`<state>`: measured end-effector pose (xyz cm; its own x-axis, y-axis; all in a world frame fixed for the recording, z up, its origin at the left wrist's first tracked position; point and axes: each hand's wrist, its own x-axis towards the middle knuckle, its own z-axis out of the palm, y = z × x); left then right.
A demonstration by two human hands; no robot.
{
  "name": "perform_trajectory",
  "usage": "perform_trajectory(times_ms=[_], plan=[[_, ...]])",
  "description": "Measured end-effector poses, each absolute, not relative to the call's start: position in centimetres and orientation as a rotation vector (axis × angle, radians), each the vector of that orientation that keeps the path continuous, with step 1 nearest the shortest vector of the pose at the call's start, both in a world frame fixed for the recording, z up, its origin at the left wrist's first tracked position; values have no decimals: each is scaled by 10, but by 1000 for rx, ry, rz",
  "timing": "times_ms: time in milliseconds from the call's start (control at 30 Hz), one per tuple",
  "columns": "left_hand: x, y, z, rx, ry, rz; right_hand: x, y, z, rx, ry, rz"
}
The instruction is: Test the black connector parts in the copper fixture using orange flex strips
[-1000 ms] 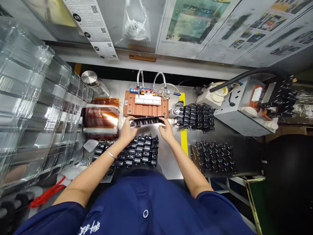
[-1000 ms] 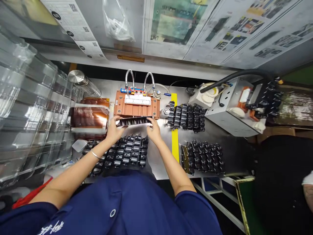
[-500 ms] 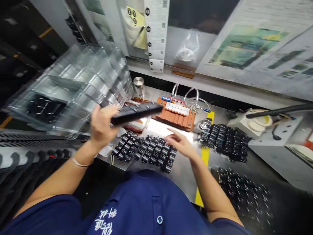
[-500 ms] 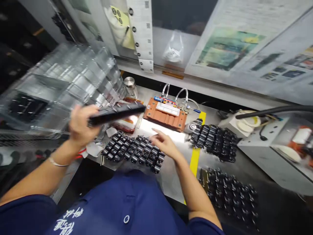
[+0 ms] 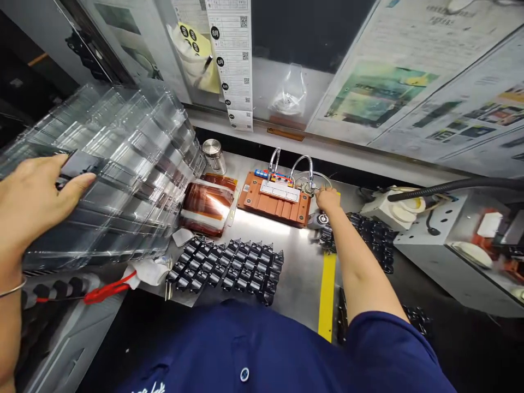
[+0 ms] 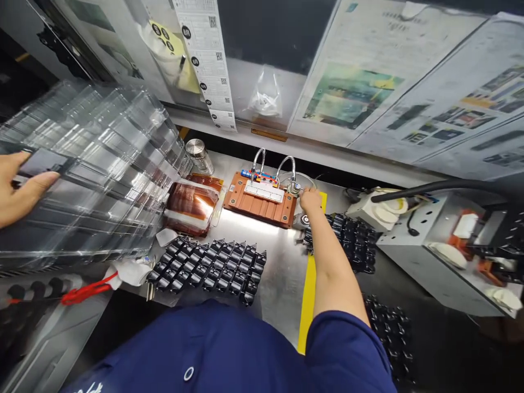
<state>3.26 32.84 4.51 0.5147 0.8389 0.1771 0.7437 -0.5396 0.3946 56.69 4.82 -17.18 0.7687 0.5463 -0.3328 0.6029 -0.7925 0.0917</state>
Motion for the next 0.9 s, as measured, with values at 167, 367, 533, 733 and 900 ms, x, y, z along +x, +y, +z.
perform_trajectory(times_ms=[167, 367, 533, 733, 900], plan=[[72, 286, 37, 2780, 1367, 577, 571, 66, -184, 2740, 704, -480], [138, 246, -127, 2812, 784, -133, 535, 68, -165, 2878, 552, -435], [138, 236, -218, 2781, 805, 11, 417, 74, -157, 3123, 877, -944], [122, 185, -203, 2748, 567, 474, 285, 114, -180, 3288, 497, -2444], [119, 172, -159, 2506, 464, 821, 267, 105, -158, 3478, 655, -2464]])
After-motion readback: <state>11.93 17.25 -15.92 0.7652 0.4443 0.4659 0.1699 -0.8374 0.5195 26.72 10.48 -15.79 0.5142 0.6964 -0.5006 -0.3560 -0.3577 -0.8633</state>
